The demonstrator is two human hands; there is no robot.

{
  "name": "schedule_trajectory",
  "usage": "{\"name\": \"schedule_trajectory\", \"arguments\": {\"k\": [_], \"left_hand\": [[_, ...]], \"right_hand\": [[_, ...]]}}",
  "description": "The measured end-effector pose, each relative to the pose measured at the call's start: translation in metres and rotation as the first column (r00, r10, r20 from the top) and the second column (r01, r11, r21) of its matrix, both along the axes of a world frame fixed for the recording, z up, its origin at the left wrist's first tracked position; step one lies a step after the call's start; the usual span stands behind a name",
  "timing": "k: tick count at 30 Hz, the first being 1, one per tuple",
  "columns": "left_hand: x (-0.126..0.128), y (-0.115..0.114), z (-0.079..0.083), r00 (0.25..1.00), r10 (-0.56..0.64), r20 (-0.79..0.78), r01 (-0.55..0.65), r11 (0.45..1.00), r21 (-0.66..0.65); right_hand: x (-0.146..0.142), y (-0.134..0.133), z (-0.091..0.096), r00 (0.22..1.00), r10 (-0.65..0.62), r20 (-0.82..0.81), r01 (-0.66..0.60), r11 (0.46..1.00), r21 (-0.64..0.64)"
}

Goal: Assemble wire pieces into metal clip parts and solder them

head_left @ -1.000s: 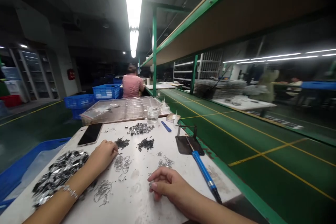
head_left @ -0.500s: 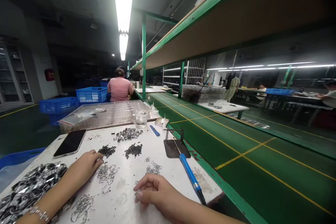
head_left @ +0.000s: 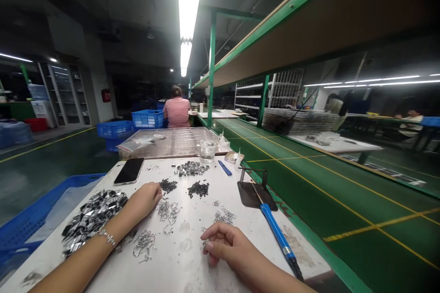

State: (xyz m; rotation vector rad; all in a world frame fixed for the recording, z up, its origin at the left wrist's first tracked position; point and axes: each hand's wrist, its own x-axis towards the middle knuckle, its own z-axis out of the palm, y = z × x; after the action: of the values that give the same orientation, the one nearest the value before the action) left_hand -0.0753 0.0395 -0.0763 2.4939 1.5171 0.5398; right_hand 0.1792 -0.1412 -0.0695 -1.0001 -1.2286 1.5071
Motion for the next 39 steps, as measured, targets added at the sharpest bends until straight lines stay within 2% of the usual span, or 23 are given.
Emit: {"name": "schedule_trajectory", "arguments": {"k": [7,12,14,18,23,26,29,32,35,37,39], "left_hand": [[-0.002,-0.003,-0.002,0.992,0.023,0.123,-0.023,1.000,-0.002],[0.000,-0.003,0.010,0.947,0.053,0.317,-0.046,0.998,-0.029],[0.003,-0.005,0.018,0.909,0.050,0.413,-0.018,0.997,-0.081],[0.010,-0.019,0.036,0.811,0.008,0.585,0.138,0.969,-0.205],[0.015,-0.043,0.051,0.730,-0.010,0.683,0.294,0.907,-0.301],[0.020,-0.056,0.057,0.702,0.013,0.712,0.370,0.848,-0.380],[0.028,-0.073,0.064,0.699,0.002,0.716,0.456,0.770,-0.447],[0.038,-0.091,0.070,0.727,-0.073,0.682,0.519,0.709,-0.477],[0.046,-0.105,0.068,0.729,-0.171,0.663,0.600,0.626,-0.498],[0.050,-0.108,0.064,0.725,-0.171,0.667,0.622,0.578,-0.528],[0.052,-0.109,0.059,0.734,-0.131,0.667,0.610,0.560,-0.561]], "right_hand": [[0.001,0.002,0.003,0.998,0.027,0.060,-0.027,1.000,0.002],[0.002,0.005,0.003,0.999,0.040,0.020,-0.040,0.999,-0.004],[0.002,0.006,0.002,0.998,0.047,0.042,-0.046,0.999,-0.004],[0.002,0.007,-0.001,0.994,0.053,0.097,-0.054,0.999,0.007],[0.001,0.008,-0.004,0.996,-0.039,0.077,0.037,0.999,0.033],[0.000,0.007,-0.003,0.996,-0.034,0.081,0.031,0.999,0.037],[0.001,0.005,0.001,0.989,-0.034,0.146,0.029,0.999,0.037],[0.001,0.004,0.004,0.976,-0.043,0.212,0.035,0.999,0.040],[0.002,0.003,0.003,0.985,-0.028,0.171,0.023,0.999,0.032],[0.002,0.003,0.001,0.993,-0.013,0.113,0.010,1.000,0.025],[0.002,0.003,0.001,0.995,0.006,0.102,-0.008,1.000,0.018]]}}
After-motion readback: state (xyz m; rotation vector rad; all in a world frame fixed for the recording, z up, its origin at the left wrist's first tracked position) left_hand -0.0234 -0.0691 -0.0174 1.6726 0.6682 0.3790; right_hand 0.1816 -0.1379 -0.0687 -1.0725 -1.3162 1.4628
